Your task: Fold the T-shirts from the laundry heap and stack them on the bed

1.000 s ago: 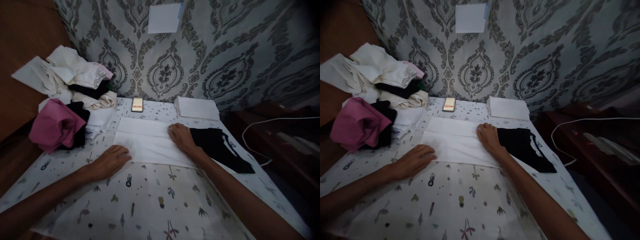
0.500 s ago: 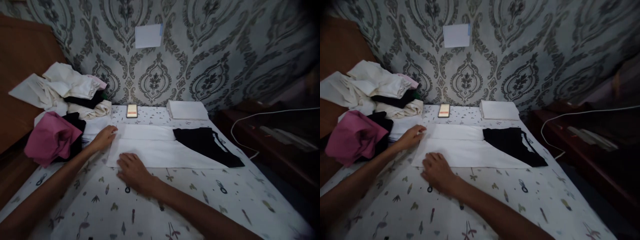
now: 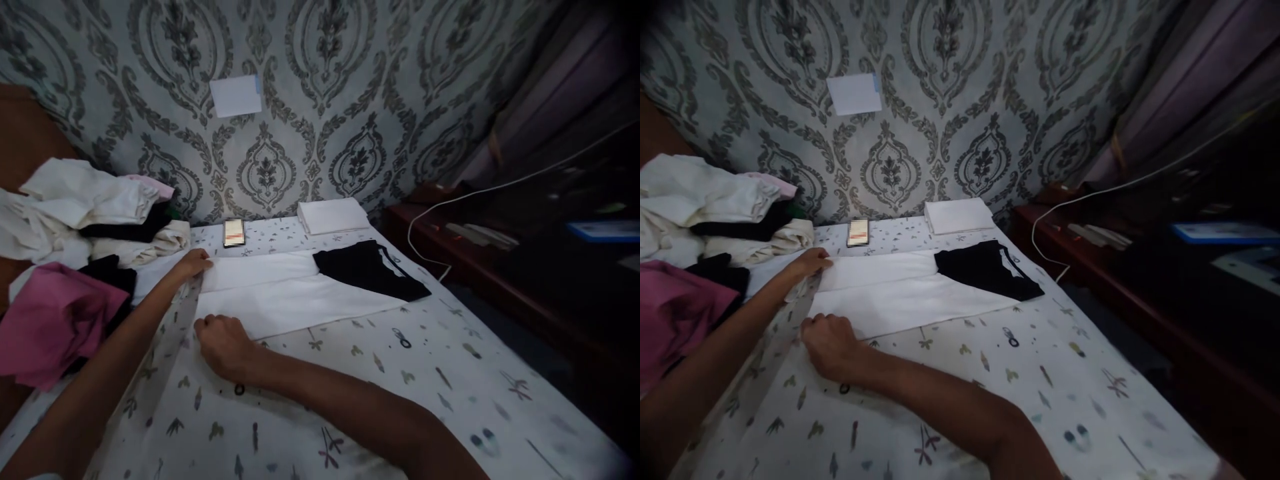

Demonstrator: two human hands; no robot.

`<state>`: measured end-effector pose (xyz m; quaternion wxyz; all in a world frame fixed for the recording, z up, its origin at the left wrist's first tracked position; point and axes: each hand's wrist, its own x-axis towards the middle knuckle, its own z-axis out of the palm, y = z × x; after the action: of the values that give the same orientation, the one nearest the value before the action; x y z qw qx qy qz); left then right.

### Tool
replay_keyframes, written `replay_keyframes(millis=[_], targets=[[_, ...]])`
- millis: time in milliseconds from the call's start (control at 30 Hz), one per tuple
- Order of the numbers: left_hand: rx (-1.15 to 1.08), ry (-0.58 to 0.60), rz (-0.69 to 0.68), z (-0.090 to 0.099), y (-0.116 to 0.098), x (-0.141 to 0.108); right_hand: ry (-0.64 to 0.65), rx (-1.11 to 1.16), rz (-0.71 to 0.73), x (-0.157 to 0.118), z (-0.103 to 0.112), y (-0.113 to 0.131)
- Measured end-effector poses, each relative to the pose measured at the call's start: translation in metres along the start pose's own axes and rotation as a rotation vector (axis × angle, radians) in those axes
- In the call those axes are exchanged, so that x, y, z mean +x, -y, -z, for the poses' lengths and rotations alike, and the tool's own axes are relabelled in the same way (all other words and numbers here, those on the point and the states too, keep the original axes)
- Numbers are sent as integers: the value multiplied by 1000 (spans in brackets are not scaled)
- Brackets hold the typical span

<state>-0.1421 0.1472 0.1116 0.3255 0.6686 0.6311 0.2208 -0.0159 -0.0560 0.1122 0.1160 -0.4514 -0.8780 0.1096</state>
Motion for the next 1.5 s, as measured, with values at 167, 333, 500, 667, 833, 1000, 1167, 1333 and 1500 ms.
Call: replay_keyframes(millis=[167, 333, 500, 667, 833, 1000, 1167, 1333, 1500], targets=[[-241, 36, -28, -1, -37, -8, -290, 456, -315, -26, 18, -25], [-407, 122, -86, -31, -91, -4, -506, 1051, -474, -68, 26, -61], [-487, 252, -79, -92, -133, 4, -547, 1419, -643, -116, 29, -94], [-499, 361, -11, -152, -145, 8, -539, 1538, -795, -147, 32, -111], [-482, 413, 17, -172, -139, 11, -487, 1617, -803, -155, 38, -116], [-483, 423, -18, -167, -137, 11, -449, 1661, -799, -155, 45, -119], [-423, 425, -33, -164, -136, 12, -359, 1653, -861, -151, 51, -123], [-299, 394, -77, -170, -140, 18, -290, 1535, -855, -147, 50, -126], [-239, 297, -141, -182, -145, 19, -330, 1211, -783, -148, 42, -137]])
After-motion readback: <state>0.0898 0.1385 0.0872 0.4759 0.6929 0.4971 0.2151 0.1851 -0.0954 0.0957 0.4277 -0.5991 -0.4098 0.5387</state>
